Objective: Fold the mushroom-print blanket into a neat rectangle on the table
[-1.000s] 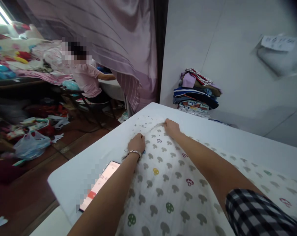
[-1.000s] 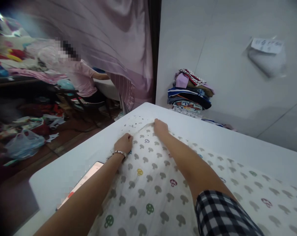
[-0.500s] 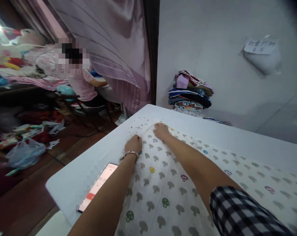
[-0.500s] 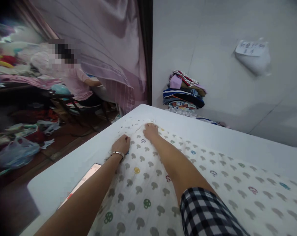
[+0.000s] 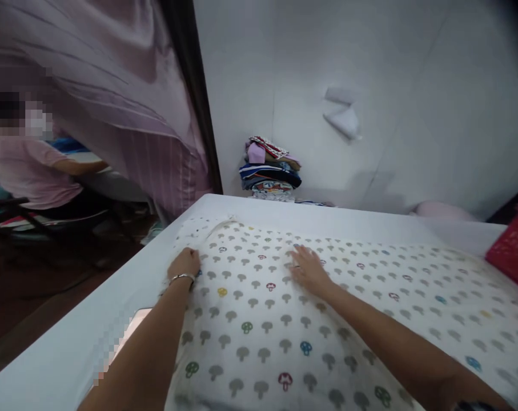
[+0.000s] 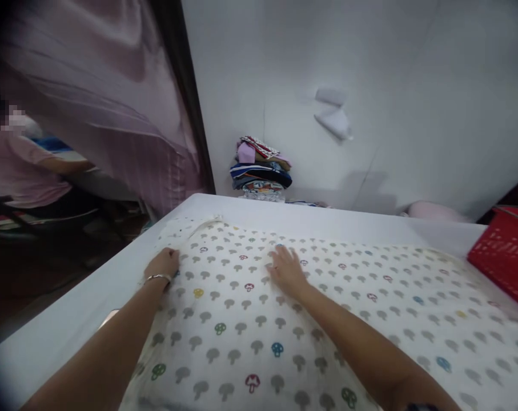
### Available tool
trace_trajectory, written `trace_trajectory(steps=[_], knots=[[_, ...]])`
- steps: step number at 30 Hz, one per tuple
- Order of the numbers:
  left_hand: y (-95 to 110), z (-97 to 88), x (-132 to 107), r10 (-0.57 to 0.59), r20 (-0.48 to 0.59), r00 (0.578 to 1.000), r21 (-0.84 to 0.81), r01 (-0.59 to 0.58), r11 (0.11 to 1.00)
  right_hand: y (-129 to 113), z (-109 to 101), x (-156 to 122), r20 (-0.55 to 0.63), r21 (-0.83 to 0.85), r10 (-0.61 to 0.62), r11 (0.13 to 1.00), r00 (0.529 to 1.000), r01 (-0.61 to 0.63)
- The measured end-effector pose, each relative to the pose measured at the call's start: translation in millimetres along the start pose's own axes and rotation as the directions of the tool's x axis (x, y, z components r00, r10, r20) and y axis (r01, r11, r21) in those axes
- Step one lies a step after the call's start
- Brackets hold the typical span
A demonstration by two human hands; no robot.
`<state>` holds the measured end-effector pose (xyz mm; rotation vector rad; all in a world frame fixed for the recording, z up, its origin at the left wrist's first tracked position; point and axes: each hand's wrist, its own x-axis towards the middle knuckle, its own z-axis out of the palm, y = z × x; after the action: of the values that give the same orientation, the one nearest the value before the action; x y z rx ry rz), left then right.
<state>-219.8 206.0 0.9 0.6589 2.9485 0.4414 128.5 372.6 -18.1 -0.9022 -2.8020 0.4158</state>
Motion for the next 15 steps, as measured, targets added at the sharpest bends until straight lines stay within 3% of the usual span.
trace_trajectory(steps=[3,5,11,15], knots=[[1,-3.0,3,-0.008,0.009,1.0,0.007,0.007,1.0,69,-8,-19,-0.001,-0.133,0.278,0.952,0.961,-0.276],[2,-3.1,7,-0.016,0.0,1.0,0.005,0.016,1.0,97,-7,-26,0.015,-0.176,0.365,0.918,0.931,-0.357],[-1,2.3,13,-0.03,-0.116,0.993,-0.03,0.027,0.999,110,0,-22,-0.035,-0.212,0.321,0.923,0.946,-0.321],[-2,1.1,15,-0.054,-0.06,0.997,-0.009,0.054,0.999,114,-3,-9,0.01,-0.224,0.393,0.897,0.919,-0.381]])
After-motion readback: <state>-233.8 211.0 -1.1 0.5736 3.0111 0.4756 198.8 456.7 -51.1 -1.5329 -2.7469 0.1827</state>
